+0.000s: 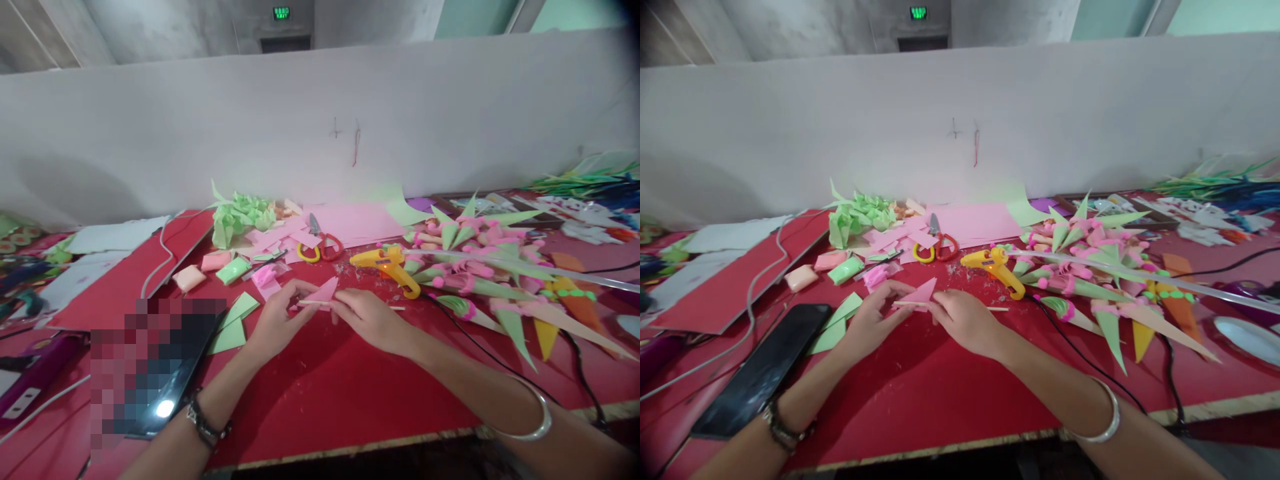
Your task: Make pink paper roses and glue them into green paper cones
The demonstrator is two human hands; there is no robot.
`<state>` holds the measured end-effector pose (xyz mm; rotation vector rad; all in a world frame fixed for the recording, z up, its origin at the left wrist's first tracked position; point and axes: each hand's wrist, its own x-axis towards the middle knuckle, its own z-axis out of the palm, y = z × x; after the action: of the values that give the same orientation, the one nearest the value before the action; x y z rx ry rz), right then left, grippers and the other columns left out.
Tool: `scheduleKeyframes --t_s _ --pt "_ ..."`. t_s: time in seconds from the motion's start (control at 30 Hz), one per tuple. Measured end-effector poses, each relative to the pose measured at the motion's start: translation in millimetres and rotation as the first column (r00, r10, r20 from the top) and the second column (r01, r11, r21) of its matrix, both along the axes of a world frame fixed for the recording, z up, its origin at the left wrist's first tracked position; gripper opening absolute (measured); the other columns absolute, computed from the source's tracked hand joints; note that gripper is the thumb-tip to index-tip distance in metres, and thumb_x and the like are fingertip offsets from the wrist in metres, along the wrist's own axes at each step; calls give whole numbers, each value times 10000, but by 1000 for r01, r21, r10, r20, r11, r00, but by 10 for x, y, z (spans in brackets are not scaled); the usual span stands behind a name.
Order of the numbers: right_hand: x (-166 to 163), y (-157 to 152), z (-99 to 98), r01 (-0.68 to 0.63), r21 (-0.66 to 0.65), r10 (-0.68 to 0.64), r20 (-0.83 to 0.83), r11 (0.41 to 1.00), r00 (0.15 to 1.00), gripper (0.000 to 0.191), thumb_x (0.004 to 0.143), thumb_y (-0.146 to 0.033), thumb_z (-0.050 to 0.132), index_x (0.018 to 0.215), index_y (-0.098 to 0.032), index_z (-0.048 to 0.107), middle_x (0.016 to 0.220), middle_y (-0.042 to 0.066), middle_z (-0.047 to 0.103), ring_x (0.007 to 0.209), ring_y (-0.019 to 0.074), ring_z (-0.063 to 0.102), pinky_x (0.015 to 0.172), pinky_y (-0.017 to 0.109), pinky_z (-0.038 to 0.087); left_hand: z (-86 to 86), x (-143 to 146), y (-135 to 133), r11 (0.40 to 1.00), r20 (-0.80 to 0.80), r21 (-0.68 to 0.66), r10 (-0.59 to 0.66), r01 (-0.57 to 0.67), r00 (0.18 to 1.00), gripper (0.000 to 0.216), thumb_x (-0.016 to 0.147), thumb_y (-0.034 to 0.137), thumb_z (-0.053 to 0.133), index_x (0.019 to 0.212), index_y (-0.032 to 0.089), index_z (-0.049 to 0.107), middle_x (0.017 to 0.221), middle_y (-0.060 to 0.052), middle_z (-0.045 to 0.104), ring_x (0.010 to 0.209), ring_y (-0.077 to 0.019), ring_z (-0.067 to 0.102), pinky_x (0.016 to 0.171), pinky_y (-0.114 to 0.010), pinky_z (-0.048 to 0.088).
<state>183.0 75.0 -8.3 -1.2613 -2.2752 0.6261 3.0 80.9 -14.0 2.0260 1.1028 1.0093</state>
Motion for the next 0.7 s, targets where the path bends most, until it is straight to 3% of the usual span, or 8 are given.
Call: scheduleKeyframes --t_s 0.2,0.47,0.6,0.7 --pt "27 2 42 -74 -172 41 -184 982 982 324 852 -295 378 633 -145 564 576 1 571 509 86 481 515 202 314 -14 19 -25 1000 51 12 -16 15 999 157 770 249 527 910 181 503 861 -16 573 784 -116 540 700 -228 423" --pt "29 -5 19 -115 -198 36 -363 973 931 300 797 -336 478 590 -140 569 562 2 565 551 99 511 553 205 363 2 29 -16 983 208 -140 -87 117 974 281 726 276 580 966 170 481 788 -6 554 711 -107 529 631 -210 420" --pt "9 -17 16 -64 -179 -8 -377 982 926 293 786 -369 493 671 -130 618 564 7 569 545 103 507 541 211 373 10 67 -29 970 178 -231 -38 80 983 183 737 329 540 758 152 496 644 27 530 587 -88 496 556 -196 391" --pt "-3 -12 8 -61 -169 -12 -401 984 916 283 790 -363 491 727 -126 633 588 15 583 564 105 521 553 211 389 -10 96 -56 967 80 -248 -47 65 996 306 807 375 414 612 148 478 512 44 464 495 -78 443 521 -197 358"
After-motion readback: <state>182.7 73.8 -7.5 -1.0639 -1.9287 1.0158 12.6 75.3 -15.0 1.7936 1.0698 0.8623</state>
